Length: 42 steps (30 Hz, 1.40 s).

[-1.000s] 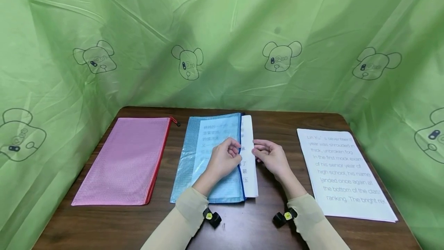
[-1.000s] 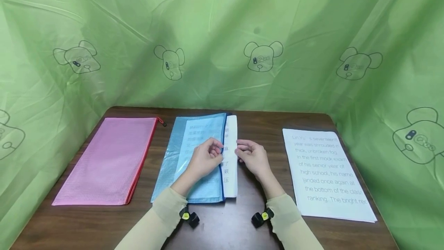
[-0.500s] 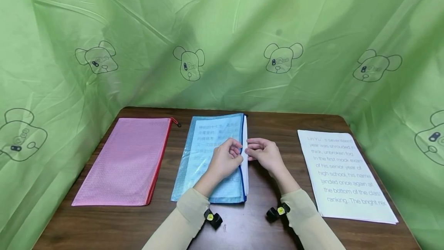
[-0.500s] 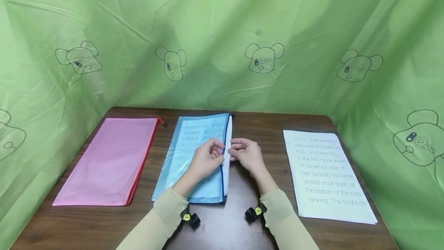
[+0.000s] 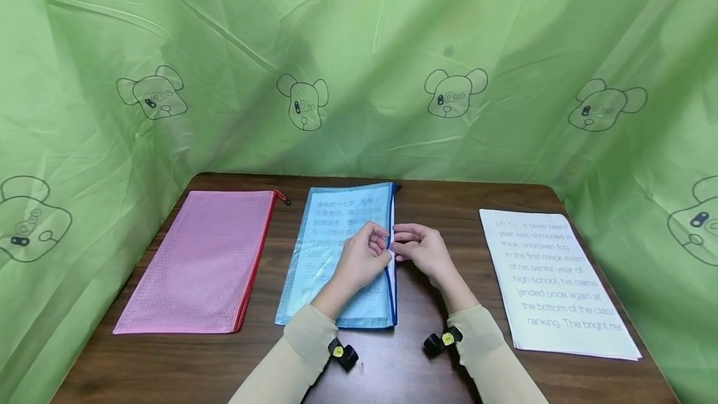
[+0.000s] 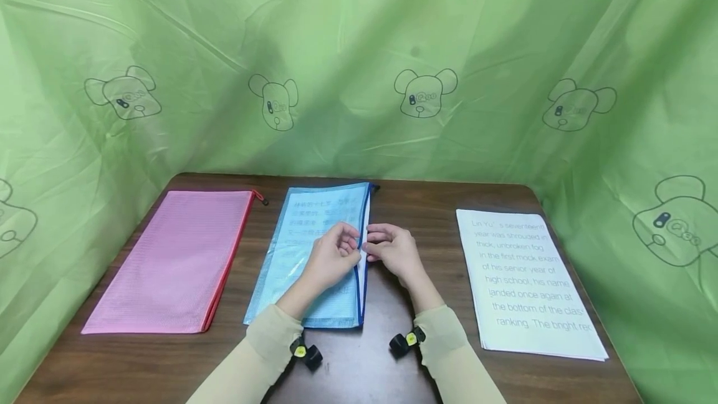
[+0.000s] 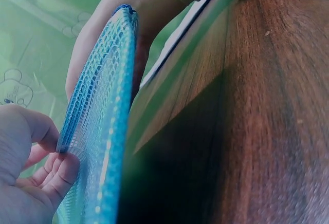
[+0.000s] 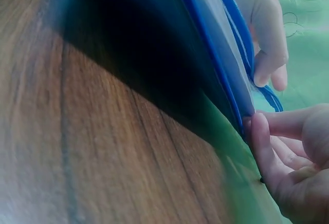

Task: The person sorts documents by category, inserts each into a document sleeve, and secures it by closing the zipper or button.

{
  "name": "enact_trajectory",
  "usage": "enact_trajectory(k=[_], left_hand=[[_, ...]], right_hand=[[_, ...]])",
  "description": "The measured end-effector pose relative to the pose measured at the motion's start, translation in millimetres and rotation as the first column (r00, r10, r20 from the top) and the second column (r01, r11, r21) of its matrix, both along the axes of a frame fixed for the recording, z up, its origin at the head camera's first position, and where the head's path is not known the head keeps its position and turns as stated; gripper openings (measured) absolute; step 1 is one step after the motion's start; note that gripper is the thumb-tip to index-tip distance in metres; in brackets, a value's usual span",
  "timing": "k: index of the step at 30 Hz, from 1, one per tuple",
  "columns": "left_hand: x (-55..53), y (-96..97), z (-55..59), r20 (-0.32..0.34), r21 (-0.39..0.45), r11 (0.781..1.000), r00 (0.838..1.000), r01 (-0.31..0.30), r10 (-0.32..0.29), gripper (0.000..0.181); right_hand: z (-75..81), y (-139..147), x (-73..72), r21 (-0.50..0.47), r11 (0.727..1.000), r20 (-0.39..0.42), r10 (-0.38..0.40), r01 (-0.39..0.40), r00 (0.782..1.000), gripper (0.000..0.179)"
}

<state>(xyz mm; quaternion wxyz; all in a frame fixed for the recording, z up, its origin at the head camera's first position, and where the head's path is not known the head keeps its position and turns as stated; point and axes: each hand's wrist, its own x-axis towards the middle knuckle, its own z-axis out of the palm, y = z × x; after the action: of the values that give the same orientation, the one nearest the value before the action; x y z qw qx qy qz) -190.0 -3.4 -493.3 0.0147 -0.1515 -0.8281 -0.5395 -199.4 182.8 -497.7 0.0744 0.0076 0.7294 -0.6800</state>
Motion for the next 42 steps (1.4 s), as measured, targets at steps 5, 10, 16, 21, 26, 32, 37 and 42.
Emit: enact_trajectory(k=[5,10,16,21,26,32,37,42], left_hand=[[1.0,-0.7,2.4,0.007,0.019,1.000,1.000,0.012,-0.012,0.031],[2.2,-0.5,2.7,0.004,0.036,0.999,1.000,0.013,-0.013,0.032],[2.3,-1.3,2.0,0.002,0.044,0.999,1.000,0.006,-0.006,0.031],[2.1,-1.9,2.2,0.009,0.050,0.999,1.000,-0.008,0.007,0.032],[1.8,-2.1,1.4,0.010,0.033,0.999,1.000,-0.024,0.024,0.031],[1.3,-1.0,-0.2,0.013,0.009,0.999,0.999,-0.035,0.035,0.030],[1.9,-0.4,-0.6,0.037,-0.015,0.999,0.999,-0.038,0.038,0.033],[3.4,0.9,-0.6,0.075,-0.044,0.999,0.997,-0.023,0.026,0.034]], right_hand=[[-1.7,-3,0.4,-0.029,0.999,0.001,0.020,-0.020,1.000,0.046],[-3.2,-6,0.7,-0.001,1.000,-0.008,0.016,-0.016,1.000,0.047],[-7.1,-8,-0.6,0.028,1.000,-0.024,0.015,-0.014,1.000,0.046],[-7.1,-7,-1.6,0.022,0.999,-0.035,0.035,-0.034,0.999,0.045],[-4.7,-2,-2.2,0.016,0.999,-0.044,0.053,-0.052,0.998,0.042],[-2.8,10,-3.6,0.062,0.997,-0.044,0.042,-0.039,0.998,0.040],[-1.6,22,-4.9,0.086,0.996,-0.047,0.011,-0.007,0.999,0.037],[-0.8,34,-6.0,0.113,0.994,-0.056,-0.002,0.008,0.998,0.038]])
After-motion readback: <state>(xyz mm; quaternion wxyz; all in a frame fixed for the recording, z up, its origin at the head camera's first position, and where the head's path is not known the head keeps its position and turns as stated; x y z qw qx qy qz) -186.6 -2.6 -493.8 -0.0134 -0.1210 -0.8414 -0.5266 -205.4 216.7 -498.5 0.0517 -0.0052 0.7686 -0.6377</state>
